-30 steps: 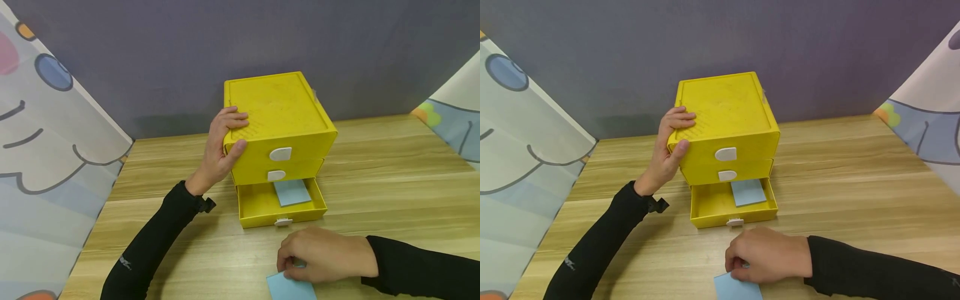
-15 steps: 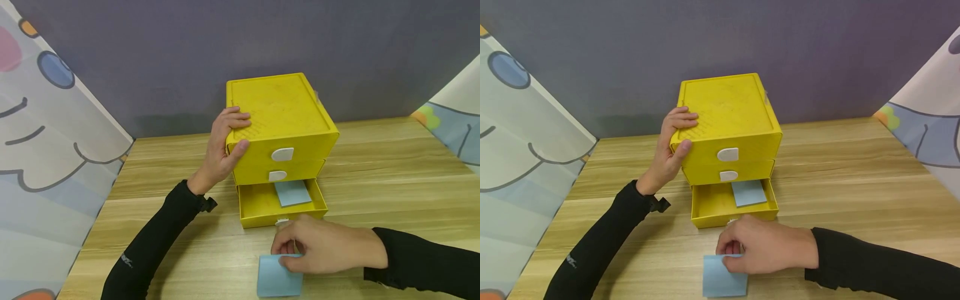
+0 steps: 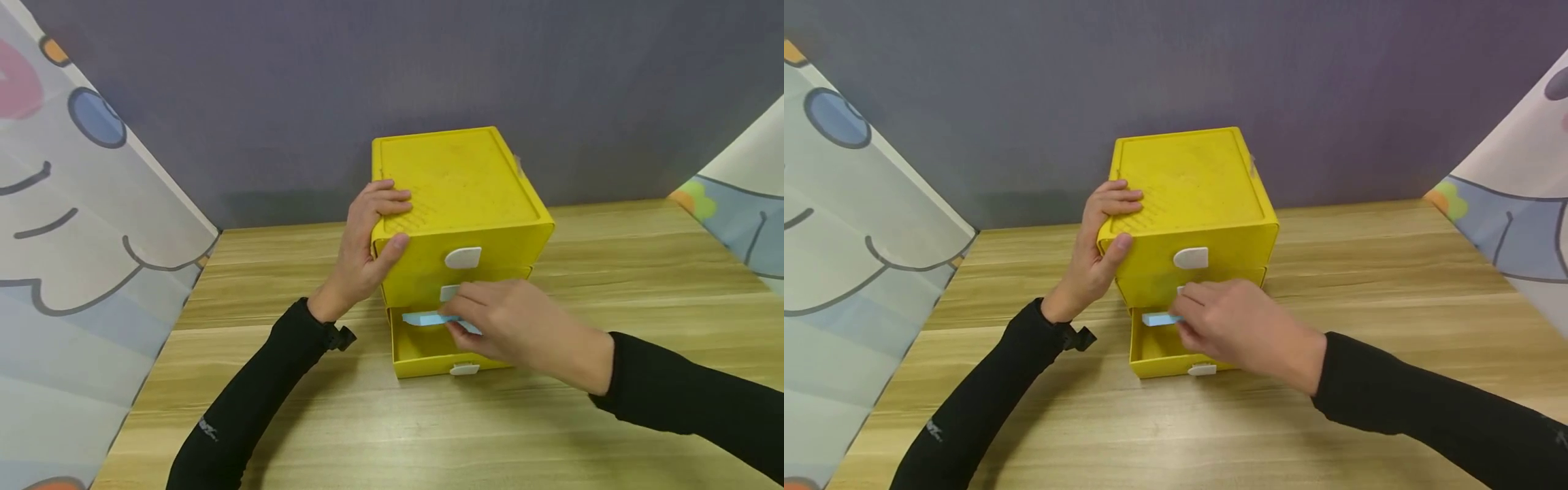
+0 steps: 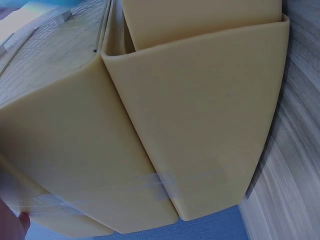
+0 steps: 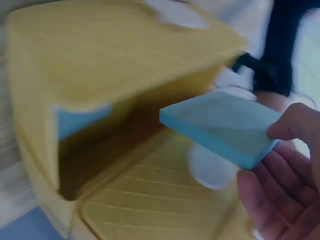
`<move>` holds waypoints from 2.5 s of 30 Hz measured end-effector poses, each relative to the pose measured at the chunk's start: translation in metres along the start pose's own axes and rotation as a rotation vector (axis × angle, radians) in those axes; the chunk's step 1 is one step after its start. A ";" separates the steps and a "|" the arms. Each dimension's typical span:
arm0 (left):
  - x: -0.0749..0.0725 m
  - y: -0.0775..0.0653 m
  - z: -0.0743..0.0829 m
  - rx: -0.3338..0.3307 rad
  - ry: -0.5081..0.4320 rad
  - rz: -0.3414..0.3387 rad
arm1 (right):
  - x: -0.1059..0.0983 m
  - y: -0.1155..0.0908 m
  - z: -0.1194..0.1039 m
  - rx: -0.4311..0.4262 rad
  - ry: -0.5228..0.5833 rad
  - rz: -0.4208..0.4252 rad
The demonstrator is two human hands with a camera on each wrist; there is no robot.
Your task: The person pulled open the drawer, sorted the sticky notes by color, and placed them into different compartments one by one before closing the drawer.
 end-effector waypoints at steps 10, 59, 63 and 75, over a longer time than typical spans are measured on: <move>0.003 -0.001 0.000 0.008 -0.007 -0.009 | 0.047 -0.008 -0.005 -0.191 -0.267 -0.114; 0.000 0.007 -0.004 0.029 0.010 -0.041 | 0.001 -0.092 0.044 0.392 0.226 -0.012; -0.007 0.008 -0.010 0.007 0.015 -0.070 | -0.002 -0.125 0.065 0.594 0.216 -0.011; -0.033 -0.068 -0.029 -0.514 -0.174 -0.310 | 0.053 -0.137 0.076 0.704 0.343 -0.320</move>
Point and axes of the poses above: each hand's wrist, its own y-axis towards the middle knuckle, its own x-axis out of the palm, z = x × y, the point moved 7 cm from there along y, towards the middle knuckle, and after that the axes turned 6 degrees about -x, right-handed, at the moved point
